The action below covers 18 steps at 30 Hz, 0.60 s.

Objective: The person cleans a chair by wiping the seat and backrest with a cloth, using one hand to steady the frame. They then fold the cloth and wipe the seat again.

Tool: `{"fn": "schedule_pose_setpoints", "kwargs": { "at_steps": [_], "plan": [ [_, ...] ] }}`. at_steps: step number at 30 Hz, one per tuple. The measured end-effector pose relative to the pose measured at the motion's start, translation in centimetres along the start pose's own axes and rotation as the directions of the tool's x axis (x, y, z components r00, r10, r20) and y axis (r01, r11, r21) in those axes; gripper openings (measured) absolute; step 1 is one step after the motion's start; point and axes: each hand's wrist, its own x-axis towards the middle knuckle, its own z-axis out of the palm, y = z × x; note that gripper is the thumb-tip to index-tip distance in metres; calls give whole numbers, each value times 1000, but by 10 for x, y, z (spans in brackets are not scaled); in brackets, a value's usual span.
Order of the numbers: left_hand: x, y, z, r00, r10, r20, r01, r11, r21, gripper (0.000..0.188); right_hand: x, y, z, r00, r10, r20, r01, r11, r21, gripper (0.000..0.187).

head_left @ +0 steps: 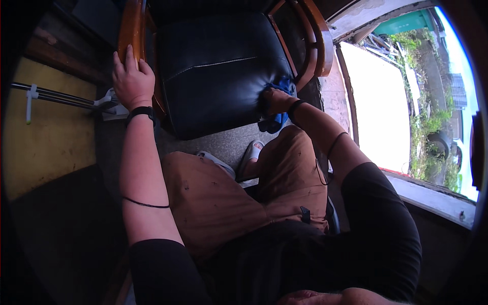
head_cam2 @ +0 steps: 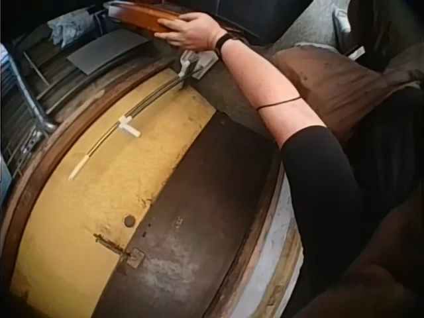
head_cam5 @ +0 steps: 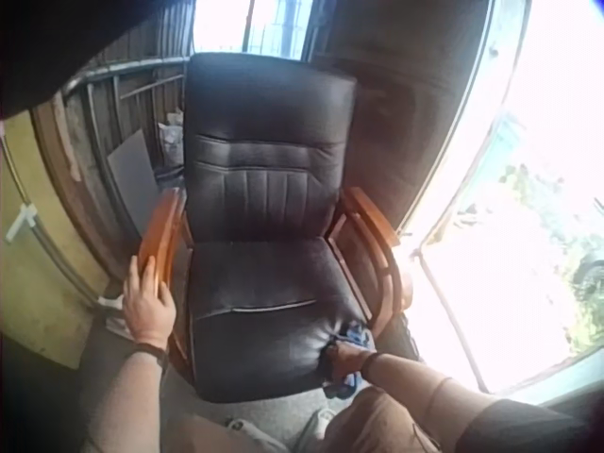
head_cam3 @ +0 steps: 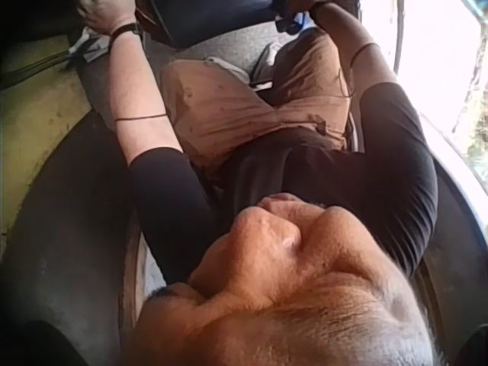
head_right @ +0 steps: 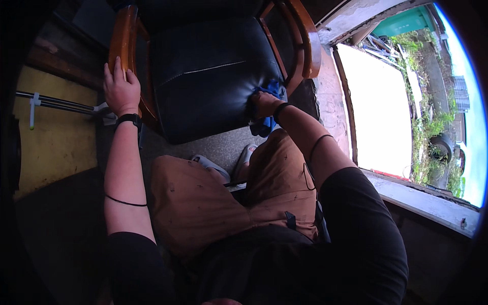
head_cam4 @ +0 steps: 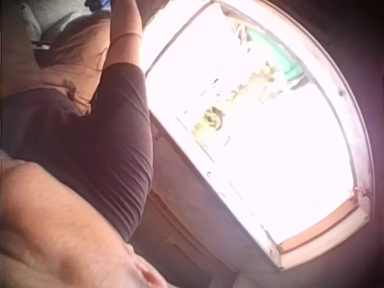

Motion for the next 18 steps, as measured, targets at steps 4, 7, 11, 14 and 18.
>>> {"fn": "schedule_pose_setpoints", "kwargs": {
  "at_steps": [4, 7, 11, 14, 18],
  "plan": [
    [-2, -5, -2, 1000, -7, 5, 7, 1000, 18, 46, 3, 1, -9, 995, -68, 78, 65, 997, 45, 60],
    [-1, -4, -2, 1000, -17, 10, 16, 1000, 23, 46, -1, -4, -11, 998, -64, 16, 63, 997, 54, 58],
    [-1, -3, -1, 1000, -8, -4, 8, 1000, 10, 46, -5, -14, -8, 1000, 25, -2, -25, 999, 23, 60],
    [-3, -7, -2, 1000, 9, -12, -8, 1000, 13, 47, -2, -11, -9, 1000, -24, 15, 24, 1000, -18, 64],
    [-2, -3, -5, 1000, -17, 5, 17, 1000, 13, 47, -3, -10, -8, 999, -42, 2, 42, 999, -1, 67]
  ]
}}
